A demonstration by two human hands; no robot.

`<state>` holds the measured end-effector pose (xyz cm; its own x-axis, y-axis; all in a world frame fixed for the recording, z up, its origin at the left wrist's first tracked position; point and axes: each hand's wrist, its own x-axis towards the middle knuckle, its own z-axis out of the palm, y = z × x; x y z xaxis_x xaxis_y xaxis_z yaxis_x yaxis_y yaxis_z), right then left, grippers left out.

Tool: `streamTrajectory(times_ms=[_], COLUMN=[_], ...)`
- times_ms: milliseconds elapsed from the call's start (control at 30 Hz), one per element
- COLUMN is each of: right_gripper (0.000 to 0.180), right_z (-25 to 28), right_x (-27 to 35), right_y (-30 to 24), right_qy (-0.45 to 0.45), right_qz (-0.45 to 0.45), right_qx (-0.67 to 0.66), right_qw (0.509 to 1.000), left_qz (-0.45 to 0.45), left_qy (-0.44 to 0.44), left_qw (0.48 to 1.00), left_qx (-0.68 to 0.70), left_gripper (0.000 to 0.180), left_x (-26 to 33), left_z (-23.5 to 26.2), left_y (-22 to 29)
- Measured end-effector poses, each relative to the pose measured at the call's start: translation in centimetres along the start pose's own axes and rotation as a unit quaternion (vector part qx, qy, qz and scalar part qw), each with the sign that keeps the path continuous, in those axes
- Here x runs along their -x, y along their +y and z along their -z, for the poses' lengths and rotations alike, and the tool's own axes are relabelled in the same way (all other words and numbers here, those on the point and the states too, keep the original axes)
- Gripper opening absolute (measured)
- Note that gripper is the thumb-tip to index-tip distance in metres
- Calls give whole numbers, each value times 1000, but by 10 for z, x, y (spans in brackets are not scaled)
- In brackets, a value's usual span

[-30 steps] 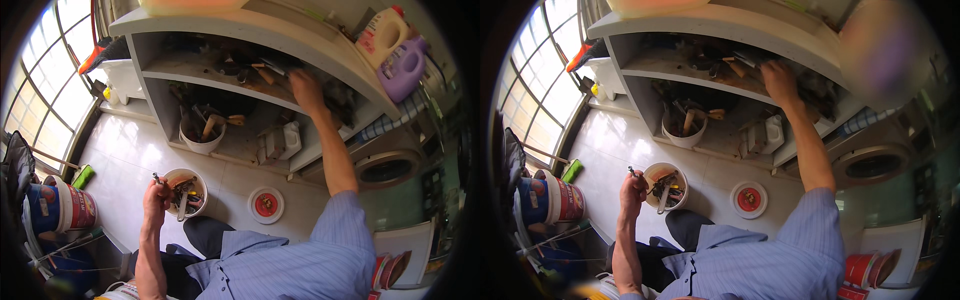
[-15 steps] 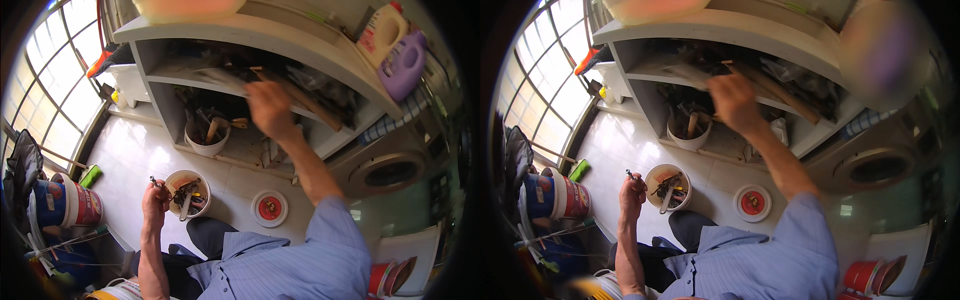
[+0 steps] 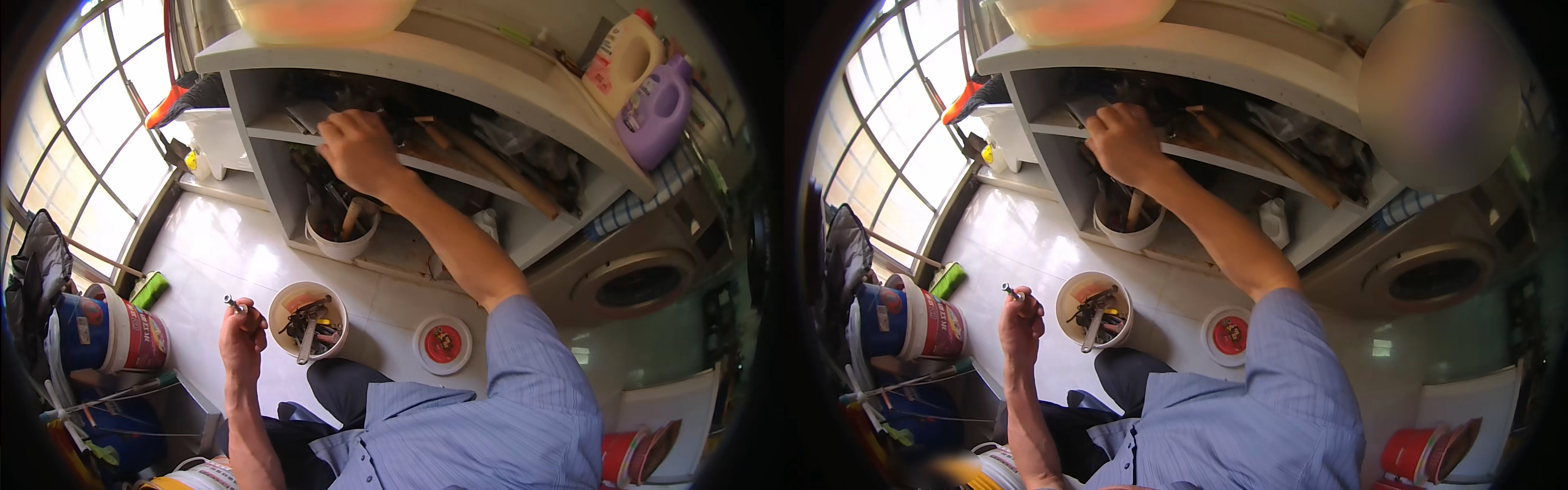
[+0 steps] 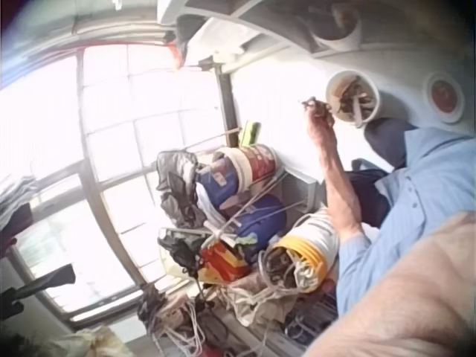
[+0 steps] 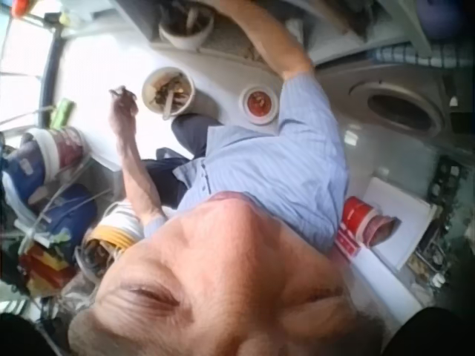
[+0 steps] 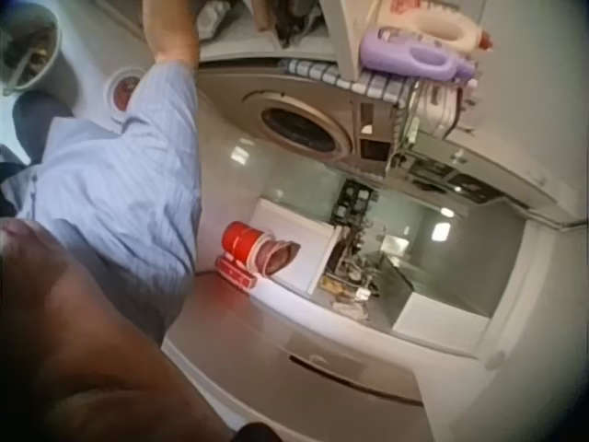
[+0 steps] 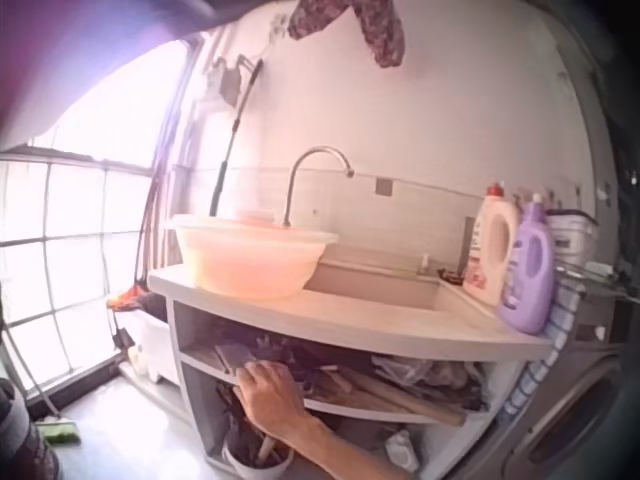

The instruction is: The person disassembles a faucet component by hand, removing a small metal piece and placing it in a container of parts.

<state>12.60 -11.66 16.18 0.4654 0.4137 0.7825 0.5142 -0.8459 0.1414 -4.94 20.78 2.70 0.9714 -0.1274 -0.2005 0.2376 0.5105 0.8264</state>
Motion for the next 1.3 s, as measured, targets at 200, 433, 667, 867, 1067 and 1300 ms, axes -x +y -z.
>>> streamTrajectory(times_ms=[200, 433, 667, 867, 1067, 1300], right_gripper=[22, 50, 42, 41, 48, 65], right_z=[102, 200, 222, 237, 231, 226], right_x=[73, 153, 138, 202, 195, 201], right_y=[90, 206, 231, 337, 328, 342], right_qy=[-13, -160, -226, -77, -47, -5], right_qz=[-107, -194, -375, -299, -369, -481], right_qx=[110, 271, 141, 115, 52, 11], right_qw=[988, 929, 888, 944, 927, 877], left_qz=[14, 53, 71, 74, 67, 69], left_qy=[-23, -48, -27, -56, -56, -107], left_qw=[1000, 997, 995, 993, 991, 989], left_qx=[-7, -41, -69, -75, -99, -74], left_gripper=[25, 26, 23, 24, 25, 28], left_x=[2, -6, -4, 3, 21, 37], left_z=[-14, -30, -37, -50, -63, -88], left_y=[-2, -19, -28, -34, -28, -34])
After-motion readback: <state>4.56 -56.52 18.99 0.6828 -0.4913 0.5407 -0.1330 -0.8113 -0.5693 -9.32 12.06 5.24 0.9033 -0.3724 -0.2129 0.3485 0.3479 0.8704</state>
